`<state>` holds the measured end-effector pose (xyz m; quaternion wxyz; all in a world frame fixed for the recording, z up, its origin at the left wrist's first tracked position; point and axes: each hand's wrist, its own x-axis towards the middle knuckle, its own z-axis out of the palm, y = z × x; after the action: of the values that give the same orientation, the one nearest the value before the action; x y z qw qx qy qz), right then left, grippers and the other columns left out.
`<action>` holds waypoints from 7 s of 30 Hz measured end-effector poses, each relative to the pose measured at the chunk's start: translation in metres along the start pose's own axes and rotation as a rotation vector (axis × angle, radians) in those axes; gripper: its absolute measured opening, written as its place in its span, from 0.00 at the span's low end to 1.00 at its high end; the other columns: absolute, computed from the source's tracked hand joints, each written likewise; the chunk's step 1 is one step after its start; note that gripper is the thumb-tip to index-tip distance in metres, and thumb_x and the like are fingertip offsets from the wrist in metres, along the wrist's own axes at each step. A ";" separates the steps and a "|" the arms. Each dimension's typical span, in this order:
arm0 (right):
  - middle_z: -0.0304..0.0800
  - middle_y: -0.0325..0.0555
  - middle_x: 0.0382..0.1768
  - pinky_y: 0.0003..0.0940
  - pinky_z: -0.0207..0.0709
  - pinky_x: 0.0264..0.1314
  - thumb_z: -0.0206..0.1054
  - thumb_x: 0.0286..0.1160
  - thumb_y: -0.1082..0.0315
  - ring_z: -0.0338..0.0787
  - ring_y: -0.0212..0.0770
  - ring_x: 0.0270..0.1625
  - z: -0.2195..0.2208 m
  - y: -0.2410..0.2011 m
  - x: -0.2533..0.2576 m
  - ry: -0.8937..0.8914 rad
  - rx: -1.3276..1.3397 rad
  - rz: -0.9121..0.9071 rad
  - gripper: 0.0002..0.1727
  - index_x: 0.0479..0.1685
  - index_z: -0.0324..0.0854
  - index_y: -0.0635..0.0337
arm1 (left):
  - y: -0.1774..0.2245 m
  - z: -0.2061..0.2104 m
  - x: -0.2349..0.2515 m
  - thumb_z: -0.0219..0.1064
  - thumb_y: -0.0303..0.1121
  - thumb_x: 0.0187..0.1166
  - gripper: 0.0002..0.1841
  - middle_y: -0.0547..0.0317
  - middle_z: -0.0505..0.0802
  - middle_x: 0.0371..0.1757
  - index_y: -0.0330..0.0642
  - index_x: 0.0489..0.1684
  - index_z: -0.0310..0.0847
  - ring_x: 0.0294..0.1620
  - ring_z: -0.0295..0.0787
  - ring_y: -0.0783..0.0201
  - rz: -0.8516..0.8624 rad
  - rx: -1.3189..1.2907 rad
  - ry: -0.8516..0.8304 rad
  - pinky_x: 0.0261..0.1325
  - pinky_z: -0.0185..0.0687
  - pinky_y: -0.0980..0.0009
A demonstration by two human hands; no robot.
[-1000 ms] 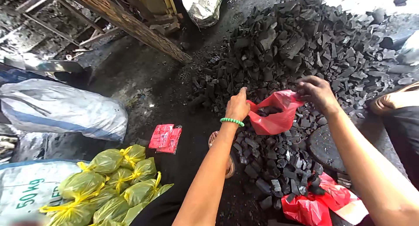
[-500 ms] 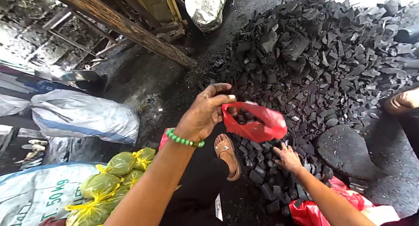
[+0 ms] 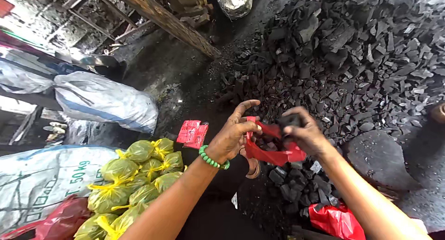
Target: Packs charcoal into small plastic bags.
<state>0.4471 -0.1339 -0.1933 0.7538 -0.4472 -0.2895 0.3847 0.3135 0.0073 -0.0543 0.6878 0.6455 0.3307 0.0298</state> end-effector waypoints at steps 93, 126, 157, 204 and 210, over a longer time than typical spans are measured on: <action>0.80 0.49 0.65 0.34 0.85 0.59 0.78 0.61 0.70 0.86 0.35 0.59 -0.032 0.022 0.005 0.256 -0.601 -0.151 0.32 0.70 0.76 0.58 | 0.000 0.007 0.010 0.56 0.28 0.74 0.32 0.55 0.87 0.45 0.51 0.84 0.60 0.34 0.87 0.66 -0.010 -0.130 0.046 0.34 0.85 0.73; 0.39 0.69 0.94 0.72 0.54 0.84 0.72 0.80 0.57 0.50 0.75 0.91 -0.041 0.067 -0.050 -0.605 -1.502 0.982 0.47 0.97 0.47 0.50 | 0.003 -0.027 0.016 0.54 0.28 0.78 0.28 0.56 0.86 0.52 0.52 0.81 0.62 0.37 0.87 0.68 0.060 -0.094 0.219 0.37 0.84 0.74; 0.93 0.50 0.44 0.44 0.89 0.52 0.63 0.83 0.71 0.93 0.39 0.42 -0.069 -0.059 0.025 -0.085 -0.965 -0.079 0.12 0.55 0.89 0.66 | 0.011 0.001 0.013 0.52 0.30 0.84 0.23 0.57 0.85 0.44 0.51 0.79 0.65 0.33 0.84 0.66 0.057 -0.152 0.091 0.34 0.82 0.72; 0.91 0.50 0.33 0.61 0.83 0.59 0.78 0.53 0.86 0.94 0.56 0.44 0.011 -0.108 -0.073 -0.688 -1.944 -0.454 0.16 0.40 0.87 0.60 | 0.017 0.034 0.007 0.70 0.30 0.79 0.17 0.31 0.85 0.68 0.31 0.62 0.83 0.71 0.80 0.33 -0.229 1.596 -0.151 0.67 0.71 0.32; 0.85 0.44 0.32 0.45 0.85 0.34 0.71 0.59 0.74 0.89 0.44 0.33 0.044 -0.139 -0.052 -0.506 -1.428 -0.717 0.03 0.29 0.89 0.57 | 0.028 0.043 0.000 0.59 0.36 0.90 0.16 0.53 0.84 0.30 0.32 0.38 0.84 0.27 0.76 0.64 0.067 1.048 -0.405 0.34 0.73 0.65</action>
<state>0.4292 -0.2001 -0.0539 0.2784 -0.5982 -0.7486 -0.0654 0.3456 -0.0254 -0.0307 0.3237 0.9039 0.1419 -0.2409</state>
